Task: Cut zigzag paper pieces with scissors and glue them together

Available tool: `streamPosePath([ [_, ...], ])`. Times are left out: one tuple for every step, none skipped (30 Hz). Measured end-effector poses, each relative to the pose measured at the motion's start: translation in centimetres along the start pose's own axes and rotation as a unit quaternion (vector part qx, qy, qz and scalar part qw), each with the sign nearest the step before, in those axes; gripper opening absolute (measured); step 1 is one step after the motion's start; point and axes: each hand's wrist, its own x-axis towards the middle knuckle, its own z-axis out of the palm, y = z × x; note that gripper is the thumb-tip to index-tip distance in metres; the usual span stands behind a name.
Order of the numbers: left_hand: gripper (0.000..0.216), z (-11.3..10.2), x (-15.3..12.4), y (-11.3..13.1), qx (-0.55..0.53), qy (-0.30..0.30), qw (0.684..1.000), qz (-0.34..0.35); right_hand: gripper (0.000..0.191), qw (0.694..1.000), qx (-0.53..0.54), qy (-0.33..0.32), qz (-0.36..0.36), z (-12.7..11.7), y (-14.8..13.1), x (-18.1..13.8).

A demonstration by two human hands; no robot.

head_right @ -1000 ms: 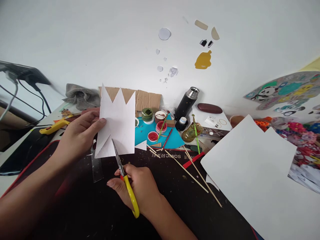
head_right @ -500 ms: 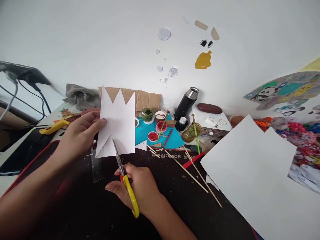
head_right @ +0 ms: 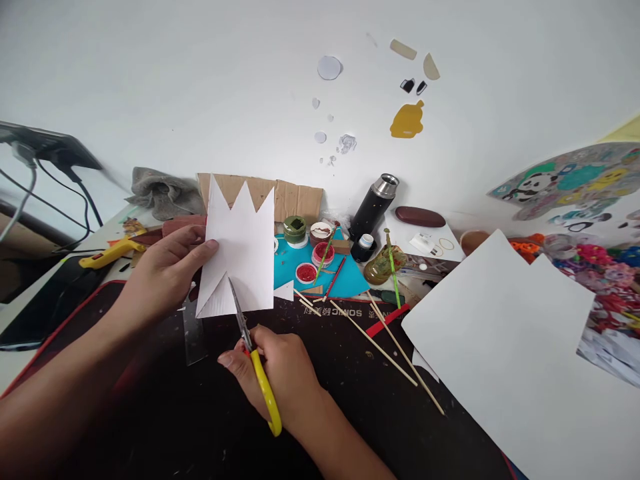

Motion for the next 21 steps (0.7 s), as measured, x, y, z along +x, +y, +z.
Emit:
streamPosePath([
  [0.013, 0.00, 0.02, 0.00, -0.002, -0.002, 1.000, -0.002, 0.037, 1.000, -0.004, 0.002, 0.000, -0.02, -0.02, 0.00],
  [0.013, 0.00, 0.04, -0.01, -0.003, -0.002, 1.000, -0.003, 0.036, 1.000, -0.009, 0.004, 0.000, -0.03, -0.02, 0.00],
  [0.013, 0.00, 0.04, -0.02, -0.005, -0.004, 1.000, -0.003, 0.035, 1.000, -0.014, 0.007, -0.002, -0.04, -0.01, 0.00],
  [0.013, 0.01, 0.04, -0.03, -0.006, -0.005, 1.000, -0.004, 0.034, 1.000, -0.018, 0.008, -0.003, -0.04, -0.01, 0.00],
  [0.013, 0.02, 0.02, -0.06, -0.009, -0.005, 1.000, -0.004, 0.034, 1.000, -0.021, 0.008, -0.004, -0.05, -0.01, 0.01],
  [0.014, 0.03, 0.00, -0.10, -0.011, -0.006, 1.000, -0.004, 0.034, 1.000, -0.024, 0.008, -0.003, -0.06, -0.02, 0.00],
  [0.014, 0.04, -0.02, -0.16, -0.013, -0.007, 1.000, -0.005, 0.034, 1.000, -0.026, 0.007, -0.002, -0.08, -0.06, -0.01],
  [0.014, 0.04, -0.05, -0.22, -0.013, -0.008, 1.000, -0.006, 0.034, 1.000, -0.028, 0.006, -0.001, -0.09, -0.12, -0.04],
  [0.015, 0.02, -0.07, -0.29, -0.013, -0.008, 1.000, -0.007, 0.034, 1.000, -0.031, 0.006, 0.001, -0.10, -0.19, -0.07],
  [0.016, 0.00, -0.09, -0.35, -0.014, -0.007, 1.000, -0.010, 0.034, 0.999, -0.032, 0.007, 0.005, -0.12, -0.27, -0.10],
  [0.017, -0.02, -0.09, -0.41, -0.014, -0.007, 1.000, -0.012, 0.035, 0.999, -0.034, 0.006, 0.009, -0.12, -0.35, -0.13],
  [0.018, -0.04, -0.09, -0.47, -0.014, -0.008, 1.000, -0.014, 0.035, 0.999, -0.036, 0.005, 0.014, -0.13, -0.43, -0.14],
  [0.018, -0.05, -0.08, -0.51, -0.014, -0.008, 1.000, -0.015, 0.036, 0.999, -0.038, 0.005, 0.019, -0.13, -0.50, -0.15],
  [0.018, -0.05, -0.06, -0.54, -0.015, -0.009, 1.000, -0.015, 0.037, 0.999, -0.040, 0.004, 0.022, -0.13, -0.56, -0.15],
  [0.018, -0.04, -0.05, -0.55, -0.015, -0.011, 1.000, -0.014, 0.037, 0.999, -0.043, 0.004, 0.024, -0.13, -0.59, -0.14],
  [0.017, -0.02, -0.04, -0.54, -0.016, -0.012, 1.000, -0.012, 0.038, 0.999, -0.048, 0.005, 0.023, -0.12, -0.61, -0.13],
  [0.018, 0.00, -0.04, -0.52, -0.017, -0.012, 1.000, -0.011, 0.038, 0.998, -0.052, 0.006, 0.021, -0.11, -0.60, -0.12],
  [0.018, 0.03, -0.05, -0.49, -0.018, -0.010, 1.000, -0.012, 0.038, 0.998, -0.055, 0.007, 0.019, -0.10, -0.57, -0.11],
  [0.019, 0.05, -0.08, -0.44, -0.016, -0.009, 1.000, -0.015, 0.039, 0.998, -0.058, 0.008, 0.017, -0.08, -0.53, -0.10],
  [0.019, 0.06, -0.11, -0.40, -0.011, -0.006, 1.000, -0.019, 0.039, 0.998, -0.062, 0.010, 0.016, -0.06, -0.49, -0.09],
  [0.020, 0.07, -0.15, -0.35, -0.003, -0.005, 1.000, -0.024, 0.040, 0.998, -0.064, 0.012, 0.016, -0.04, -0.44, -0.08],
])
